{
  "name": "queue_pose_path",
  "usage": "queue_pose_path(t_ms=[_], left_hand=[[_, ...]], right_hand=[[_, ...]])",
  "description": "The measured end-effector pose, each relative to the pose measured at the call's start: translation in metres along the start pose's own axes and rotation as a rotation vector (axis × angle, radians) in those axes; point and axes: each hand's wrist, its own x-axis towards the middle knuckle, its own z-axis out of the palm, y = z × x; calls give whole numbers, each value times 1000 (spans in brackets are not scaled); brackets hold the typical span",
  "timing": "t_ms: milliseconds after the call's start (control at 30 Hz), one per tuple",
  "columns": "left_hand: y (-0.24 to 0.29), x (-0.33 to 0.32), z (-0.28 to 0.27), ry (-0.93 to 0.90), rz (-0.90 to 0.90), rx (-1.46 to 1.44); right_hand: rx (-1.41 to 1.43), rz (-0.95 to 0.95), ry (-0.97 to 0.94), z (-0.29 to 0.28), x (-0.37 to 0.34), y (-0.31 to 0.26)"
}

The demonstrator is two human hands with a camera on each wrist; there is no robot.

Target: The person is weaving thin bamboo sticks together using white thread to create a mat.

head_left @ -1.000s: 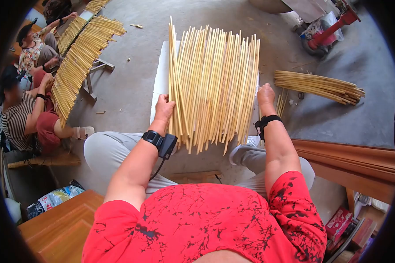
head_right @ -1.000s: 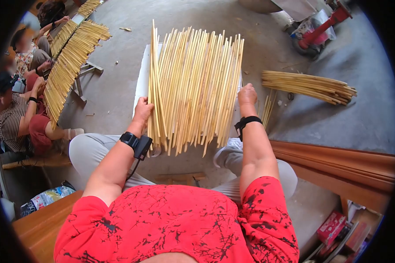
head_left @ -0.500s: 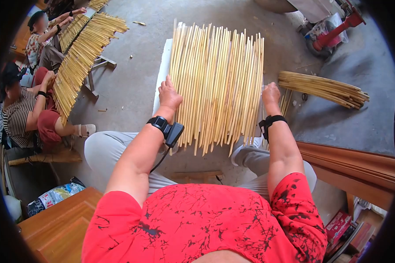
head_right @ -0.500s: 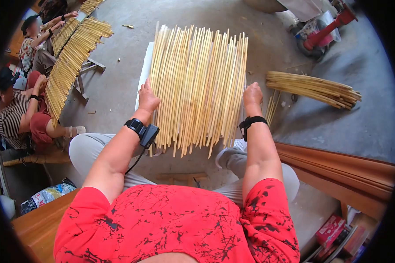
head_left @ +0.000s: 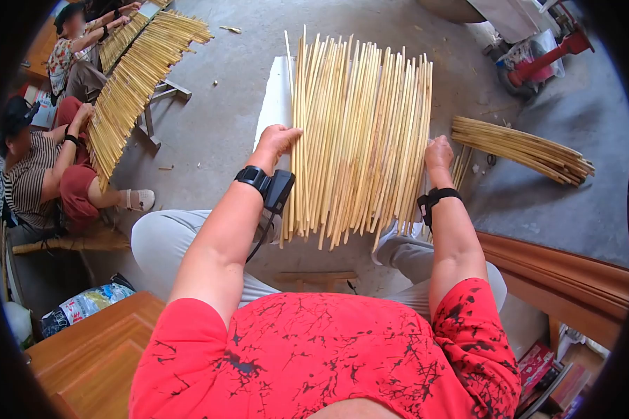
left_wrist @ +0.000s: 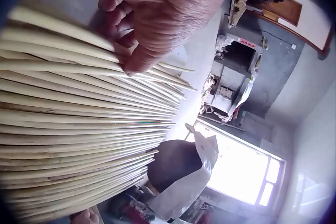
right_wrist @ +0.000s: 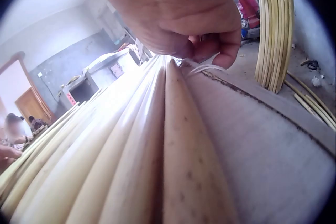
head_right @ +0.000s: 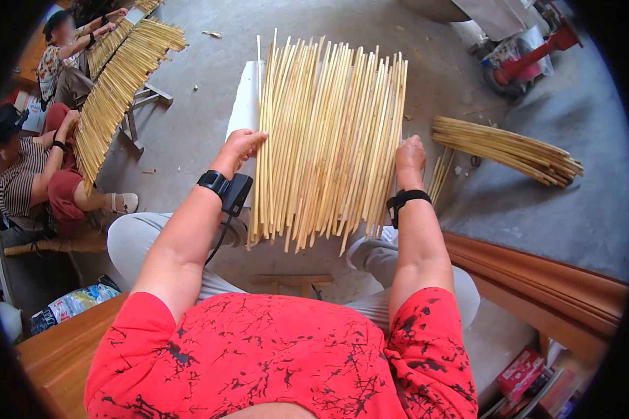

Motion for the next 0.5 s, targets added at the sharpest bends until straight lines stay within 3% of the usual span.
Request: queue_pose_path(t_ms=[100,167,233,333,500], left_hand=[[-1,11,-1,-85,-71,42],[-6,16,0,115,107,240],[-9,22,-2,167,130,282],[-17,29,-12,84,32,-164],[-12,18,-20,-8,-84,-454]], right_hand=[[6,24,-22,-7,-1,-4],[2,25,-1,-8,0,-3],[6,23,-14,-8,1,0],[4,24,-22,-3,2,4],[-26,39,-60,-6,3,-2]])
